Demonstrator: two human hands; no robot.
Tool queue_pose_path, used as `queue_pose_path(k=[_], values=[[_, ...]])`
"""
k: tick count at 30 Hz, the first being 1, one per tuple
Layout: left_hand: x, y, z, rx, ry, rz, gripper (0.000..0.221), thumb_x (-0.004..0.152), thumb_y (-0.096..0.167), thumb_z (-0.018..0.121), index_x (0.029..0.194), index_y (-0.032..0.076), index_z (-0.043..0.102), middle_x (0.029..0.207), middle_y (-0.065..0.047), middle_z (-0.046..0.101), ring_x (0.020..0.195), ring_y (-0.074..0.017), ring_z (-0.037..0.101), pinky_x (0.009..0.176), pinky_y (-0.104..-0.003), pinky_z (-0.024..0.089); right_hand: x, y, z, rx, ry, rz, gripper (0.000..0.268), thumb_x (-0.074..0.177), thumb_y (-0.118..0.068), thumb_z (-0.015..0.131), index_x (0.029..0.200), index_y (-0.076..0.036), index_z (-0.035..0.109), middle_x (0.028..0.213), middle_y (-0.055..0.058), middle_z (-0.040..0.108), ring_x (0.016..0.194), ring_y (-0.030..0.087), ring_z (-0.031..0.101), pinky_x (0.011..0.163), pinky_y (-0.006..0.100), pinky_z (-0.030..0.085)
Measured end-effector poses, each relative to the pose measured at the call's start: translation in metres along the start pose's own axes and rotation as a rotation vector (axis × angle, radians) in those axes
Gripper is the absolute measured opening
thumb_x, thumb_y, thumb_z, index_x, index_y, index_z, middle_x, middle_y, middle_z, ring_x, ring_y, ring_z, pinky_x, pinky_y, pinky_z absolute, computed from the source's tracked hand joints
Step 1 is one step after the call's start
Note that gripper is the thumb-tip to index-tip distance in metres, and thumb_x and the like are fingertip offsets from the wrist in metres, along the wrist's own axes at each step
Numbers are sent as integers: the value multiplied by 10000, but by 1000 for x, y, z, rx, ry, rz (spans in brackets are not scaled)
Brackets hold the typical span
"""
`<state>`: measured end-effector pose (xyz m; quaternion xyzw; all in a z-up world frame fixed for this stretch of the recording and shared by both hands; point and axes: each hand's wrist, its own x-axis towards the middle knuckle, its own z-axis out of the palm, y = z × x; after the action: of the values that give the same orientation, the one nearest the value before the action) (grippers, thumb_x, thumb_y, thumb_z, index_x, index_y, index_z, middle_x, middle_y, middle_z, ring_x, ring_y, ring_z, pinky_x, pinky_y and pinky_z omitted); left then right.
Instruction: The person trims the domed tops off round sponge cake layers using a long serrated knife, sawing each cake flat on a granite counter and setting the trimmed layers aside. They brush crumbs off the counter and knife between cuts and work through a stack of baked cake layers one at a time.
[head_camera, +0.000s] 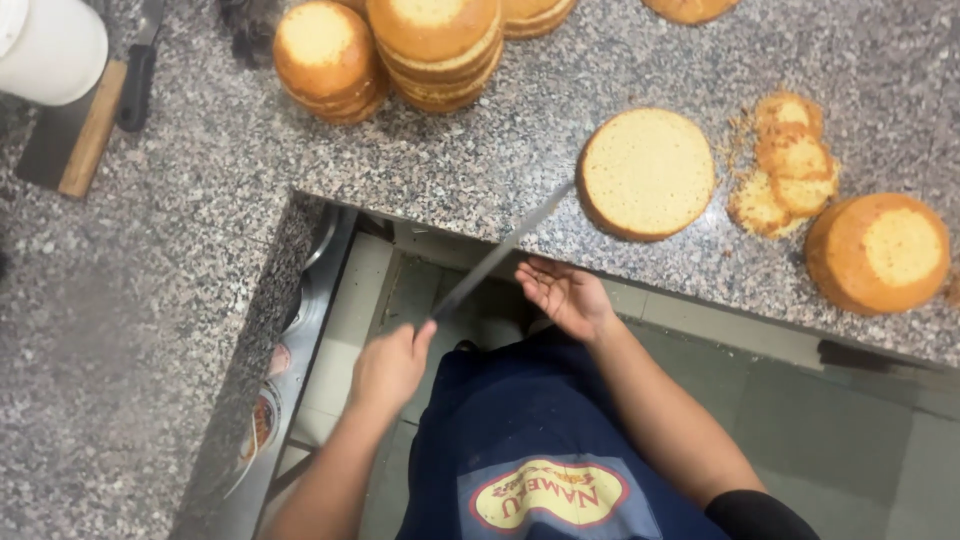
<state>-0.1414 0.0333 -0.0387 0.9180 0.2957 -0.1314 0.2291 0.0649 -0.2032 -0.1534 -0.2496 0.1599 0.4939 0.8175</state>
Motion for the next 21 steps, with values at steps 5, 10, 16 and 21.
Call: queue_pose_path(k=[5,10,16,21], values=[[-64,-15,20,-41,-44,-9,538,978,545,511,772,67,647,700,-225,680,702,-471,659,659,-579,499,-4,6,5,102,-23,-8,465,1084,-231,326,1328,107,530,1302,257,631,1197,365,656,965,414,580],[-61,-28,-3,-332,-180,-256,555,969,544,535,794,25,626,678,-251,636,661,-455,652,649,-528,517,-6,11,1,159,-3,12,432,1084,-248,359,1272,84,560,1272,244,643,1190,366,658,958,427,591],[-52,-39,3,-344,-58,-161,592,983,544,546,753,7,644,648,-215,632,644,-381,629,637,-469,494,-15,12,12,13,-31,-40,322,1076,-182,489,1263,59,593,1204,193,675,1121,299,674,957,408,588],[-49,-20,9,-585,-191,-285,561,961,525,550,730,22,640,593,-149,630,577,-256,642,609,-408,511,-22,21,39,-339,-107,-84,331,1072,-261,557,1270,-2,614,1139,124,683,1023,209,672,884,357,574]])
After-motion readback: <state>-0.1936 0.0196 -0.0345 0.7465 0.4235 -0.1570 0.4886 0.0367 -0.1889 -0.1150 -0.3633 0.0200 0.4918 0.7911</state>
